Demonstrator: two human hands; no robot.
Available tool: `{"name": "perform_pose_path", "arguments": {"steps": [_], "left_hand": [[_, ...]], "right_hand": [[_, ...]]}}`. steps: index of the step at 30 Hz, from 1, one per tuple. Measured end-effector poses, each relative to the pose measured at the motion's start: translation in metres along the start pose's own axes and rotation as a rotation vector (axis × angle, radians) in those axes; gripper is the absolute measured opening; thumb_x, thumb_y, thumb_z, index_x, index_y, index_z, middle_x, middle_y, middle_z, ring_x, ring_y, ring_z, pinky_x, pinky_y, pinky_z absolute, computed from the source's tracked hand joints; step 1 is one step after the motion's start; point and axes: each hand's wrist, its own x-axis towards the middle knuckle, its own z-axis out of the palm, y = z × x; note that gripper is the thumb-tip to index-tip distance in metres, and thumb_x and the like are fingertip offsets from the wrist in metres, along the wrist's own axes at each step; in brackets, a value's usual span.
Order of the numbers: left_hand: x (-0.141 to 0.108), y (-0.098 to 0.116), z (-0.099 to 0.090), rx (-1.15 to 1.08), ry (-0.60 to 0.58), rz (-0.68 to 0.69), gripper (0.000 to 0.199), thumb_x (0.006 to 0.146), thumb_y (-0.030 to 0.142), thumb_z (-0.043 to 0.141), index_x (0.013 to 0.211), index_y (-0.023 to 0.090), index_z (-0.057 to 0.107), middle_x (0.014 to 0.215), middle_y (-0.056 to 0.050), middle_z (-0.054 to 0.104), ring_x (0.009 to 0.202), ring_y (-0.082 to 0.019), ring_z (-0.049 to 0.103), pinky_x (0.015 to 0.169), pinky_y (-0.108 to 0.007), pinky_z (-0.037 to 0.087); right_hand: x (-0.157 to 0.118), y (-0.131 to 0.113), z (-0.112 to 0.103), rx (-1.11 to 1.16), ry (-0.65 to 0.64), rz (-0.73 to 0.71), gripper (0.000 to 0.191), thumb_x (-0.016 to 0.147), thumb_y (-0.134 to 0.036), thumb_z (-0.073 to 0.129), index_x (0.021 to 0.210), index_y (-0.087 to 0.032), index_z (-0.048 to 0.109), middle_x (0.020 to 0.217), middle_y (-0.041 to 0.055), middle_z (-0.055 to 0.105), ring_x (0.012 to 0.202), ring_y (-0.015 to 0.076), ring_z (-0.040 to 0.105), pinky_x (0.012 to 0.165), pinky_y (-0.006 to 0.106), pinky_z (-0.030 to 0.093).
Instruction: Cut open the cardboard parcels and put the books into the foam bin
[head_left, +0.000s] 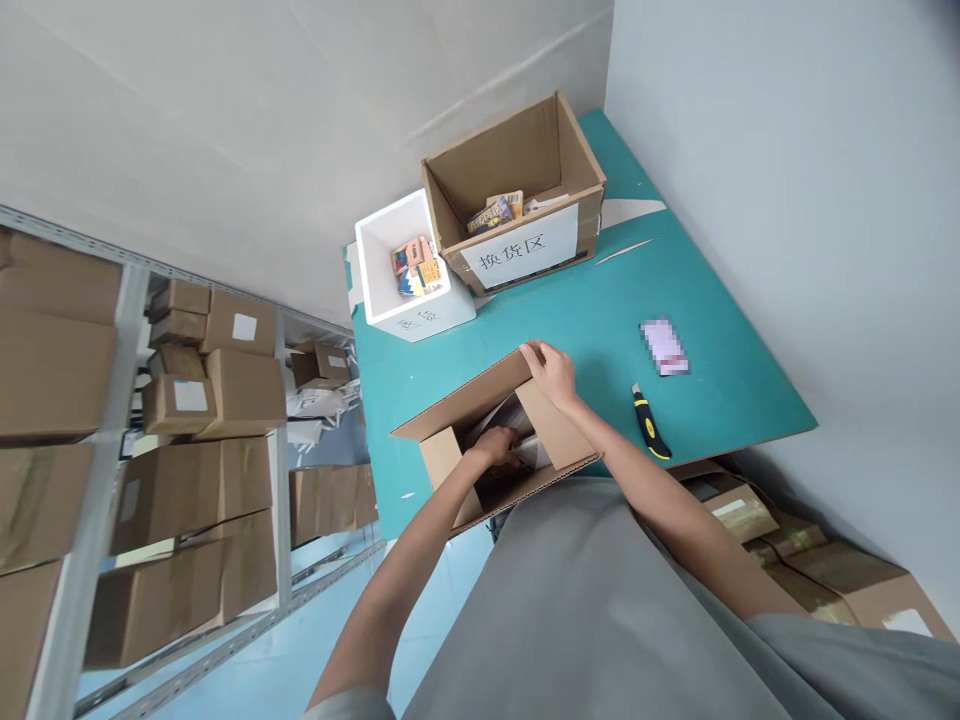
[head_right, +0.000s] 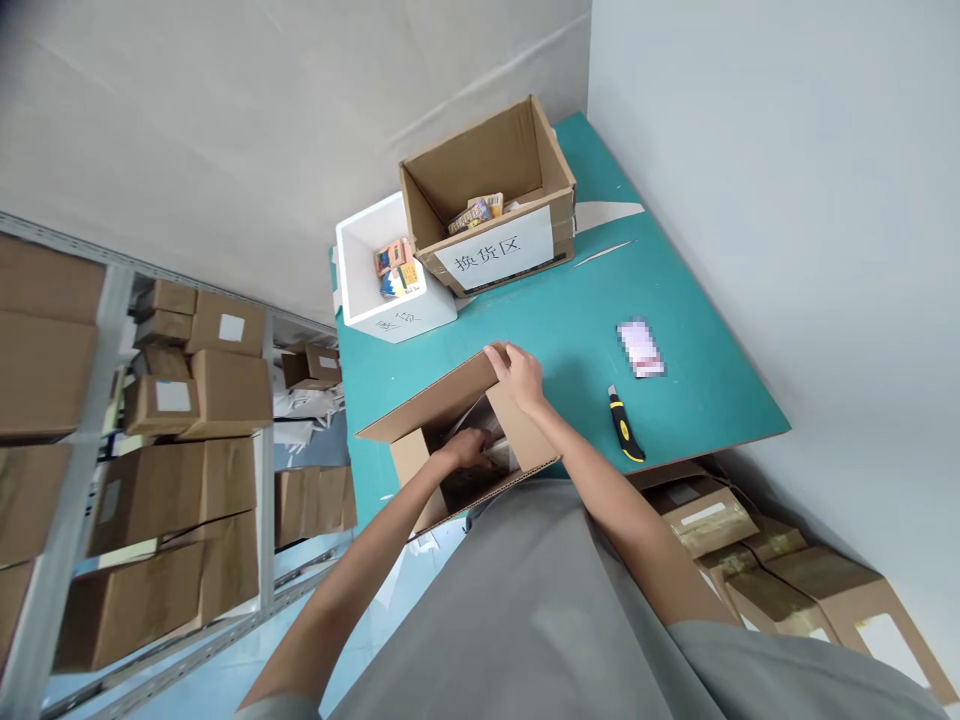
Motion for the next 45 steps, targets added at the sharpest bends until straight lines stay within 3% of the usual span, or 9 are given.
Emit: {"name": "perform_pose_path", "arguments": {"steps": [5,13,20,24,27,31,37,41,45], "left_hand": [[-0.044,-0.019,-0.006,0.084,-0.085,0.014,0.028,0.073,0.022,0.093,0.088,0.019,0.070,0.084,-0.002,0.071,0.083,-0.022,0.068,0.068,-0.029,0.043],[-0.151,-0.018,-0.063,-0.145,0.330,0.019,0.022,0.085,0.032,0.080,0.091,0.022,0.061,0.078,0.004,0.065,0.074,-0.016,0.057,0.066,-0.026,0.038],[-0.225,0.008,-0.114,-0.640,0.959,0.195,0.043,0.082,0.046,0.089,0.112,0.018,0.077,0.109,-0.010,0.082,0.101,-0.029,0.076,0.089,-0.036,0.060],[-0.263,0.022,-0.137,-0.644,1.363,0.225,0.037,0.076,0.042,0.093,0.101,0.019,0.078,0.103,-0.009,0.083,0.096,-0.029,0.078,0.084,-0.035,0.063],[-0.280,0.032,-0.143,-0.484,1.542,0.375,0.025,0.082,0.037,0.090,0.094,0.022,0.075,0.105,-0.009,0.084,0.101,-0.028,0.080,0.090,-0.039,0.064],[-0.286,0.038,-0.141,-0.065,1.589,0.559,0.008,0.094,0.026,0.078,0.102,0.027,0.078,0.120,-0.009,0.082,0.129,-0.031,0.073,0.107,-0.048,0.061],[-0.279,0.040,-0.132,0.143,1.651,0.494,0.022,0.092,0.020,0.080,0.109,0.034,0.082,0.140,-0.008,0.074,0.147,-0.032,0.058,0.117,-0.051,0.055],[-0.262,0.059,-0.120,-0.660,1.801,0.361,0.048,0.090,0.043,0.085,0.135,0.031,0.073,0.155,-0.012,0.062,0.150,-0.034,0.054,0.119,-0.052,0.052],[-0.246,0.077,-0.102,-1.556,1.269,0.491,0.068,0.095,0.073,0.064,0.135,0.019,0.073,0.135,-0.020,0.074,0.123,-0.036,0.074,0.099,-0.050,0.064]], "right_hand": [[-0.001,0.001,0.000,-0.012,0.005,-0.014,0.069,0.108,-0.077,0.029,0.091,-0.023,0.068,0.094,0.0142,0.079,0.087,0.0285,0.071,0.072,0.033,0.038],[0.003,-0.001,-0.012,0.031,-0.026,-0.030,0.072,0.104,-0.081,0.029,0.083,-0.024,0.067,0.089,0.0161,0.079,0.083,0.0300,0.071,0.071,0.034,0.038],[-0.002,-0.012,-0.031,0.192,-0.047,-0.089,0.072,0.098,-0.086,0.036,0.092,-0.023,0.071,0.102,0.0197,0.079,0.097,0.0361,0.073,0.082,0.041,0.049],[0.004,-0.048,-0.067,0.405,0.077,-0.074,0.076,0.079,-0.092,0.061,0.103,-0.022,0.076,0.117,0.0215,0.078,0.114,0.0414,0.070,0.096,0.053,0.054],[-0.002,-0.096,-0.107,0.680,-0.224,-0.031,0.073,0.082,-0.092,0.060,0.100,-0.024,0.080,0.103,0.0182,0.082,0.099,0.0389,0.076,0.085,0.051,0.060],[-0.034,-0.170,-0.153,1.039,-0.768,-0.045,0.090,0.089,-0.097,0.041,0.128,-0.026,0.079,0.117,0.0161,0.082,0.110,0.0374,0.078,0.087,0.049,0.063],[-0.070,-0.244,-0.166,1.112,-0.709,-0.069,0.085,0.084,-0.066,0.084,0.158,-0.034,0.057,0.138,0.0082,0.076,0.119,0.0351,0.076,0.091,0.045,0.065],[-0.091,-0.255,-0.146,1.197,-0.536,-0.142,0.084,0.092,-0.062,0.078,0.166,-0.042,0.044,0.154,0.0028,0.065,0.130,0.0342,0.070,0.092,0.045,0.068],[-0.112,-0.253,-0.134,1.173,-0.405,-0.250,0.080,0.098,-0.059,0.072,0.168,-0.049,0.035,0.165,-0.0034,0.053,0.150,0.0321,0.055,0.100,0.045,0.067]]}}
